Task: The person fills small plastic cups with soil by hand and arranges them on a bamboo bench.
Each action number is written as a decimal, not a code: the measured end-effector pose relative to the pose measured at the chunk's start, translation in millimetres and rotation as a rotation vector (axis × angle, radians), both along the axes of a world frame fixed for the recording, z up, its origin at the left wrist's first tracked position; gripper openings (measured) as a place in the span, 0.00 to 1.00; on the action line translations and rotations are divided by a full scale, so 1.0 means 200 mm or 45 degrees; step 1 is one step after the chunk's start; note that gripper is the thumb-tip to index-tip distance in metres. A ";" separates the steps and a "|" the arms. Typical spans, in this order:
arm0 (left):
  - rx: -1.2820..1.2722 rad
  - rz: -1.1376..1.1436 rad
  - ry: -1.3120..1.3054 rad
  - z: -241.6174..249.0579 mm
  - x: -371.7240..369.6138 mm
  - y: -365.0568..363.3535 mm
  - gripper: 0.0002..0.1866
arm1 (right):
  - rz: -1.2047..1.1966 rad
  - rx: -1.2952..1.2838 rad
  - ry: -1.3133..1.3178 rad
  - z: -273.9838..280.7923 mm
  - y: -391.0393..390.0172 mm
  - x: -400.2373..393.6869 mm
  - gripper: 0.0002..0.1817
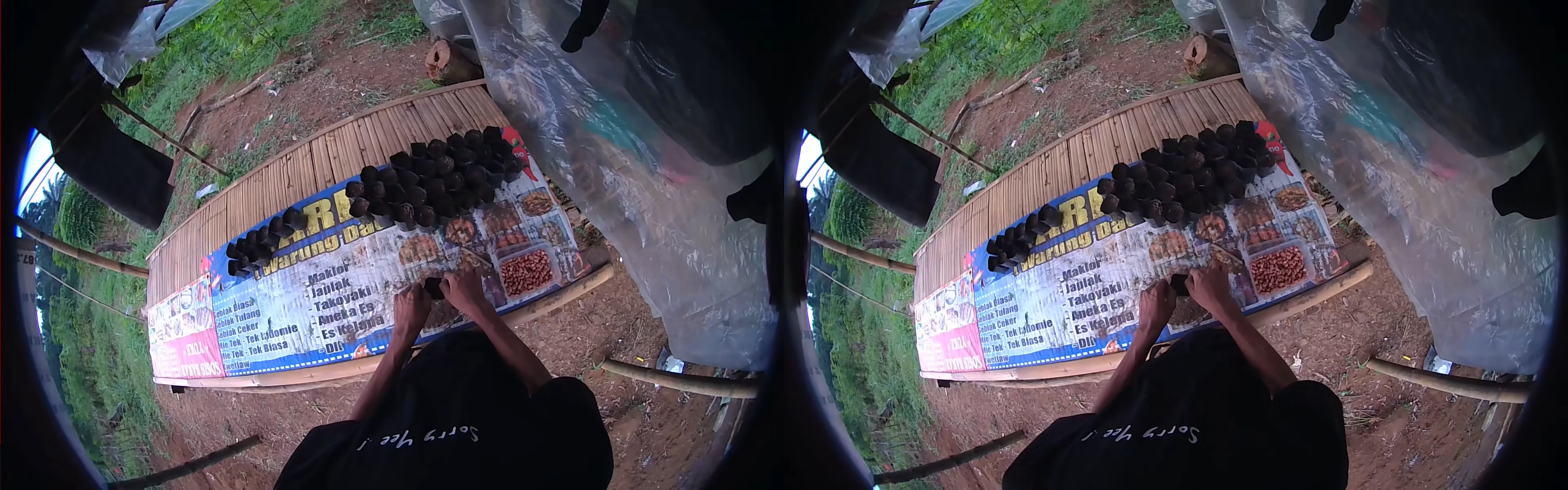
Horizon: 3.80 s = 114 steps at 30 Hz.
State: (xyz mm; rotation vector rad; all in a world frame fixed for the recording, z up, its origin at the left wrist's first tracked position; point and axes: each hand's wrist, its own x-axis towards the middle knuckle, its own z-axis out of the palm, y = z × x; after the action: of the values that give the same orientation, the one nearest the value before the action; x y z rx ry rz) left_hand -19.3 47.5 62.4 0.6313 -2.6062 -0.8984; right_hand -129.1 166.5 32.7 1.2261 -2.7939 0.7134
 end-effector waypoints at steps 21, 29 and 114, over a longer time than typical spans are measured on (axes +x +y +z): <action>-0.307 -0.387 -0.365 0.00 -0.11 -0.22 0.10 | -0.139 0.068 -0.128 0.01 0.02 0.14 0.18; -0.033 -0.257 -0.242 0.01 -0.04 -0.12 0.09 | -0.097 0.082 -0.125 0.09 0.04 0.09 0.16; 0.148 -0.021 -0.207 0.05 -0.05 -0.04 0.09 | -0.080 0.129 0.013 0.10 0.04 0.02 0.13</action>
State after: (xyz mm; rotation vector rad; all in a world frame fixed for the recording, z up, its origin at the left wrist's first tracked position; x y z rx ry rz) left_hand -28.8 40.0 72.8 0.7428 -2.7204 -1.0506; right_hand -125.8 174.3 52.6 1.1464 -2.8782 0.5667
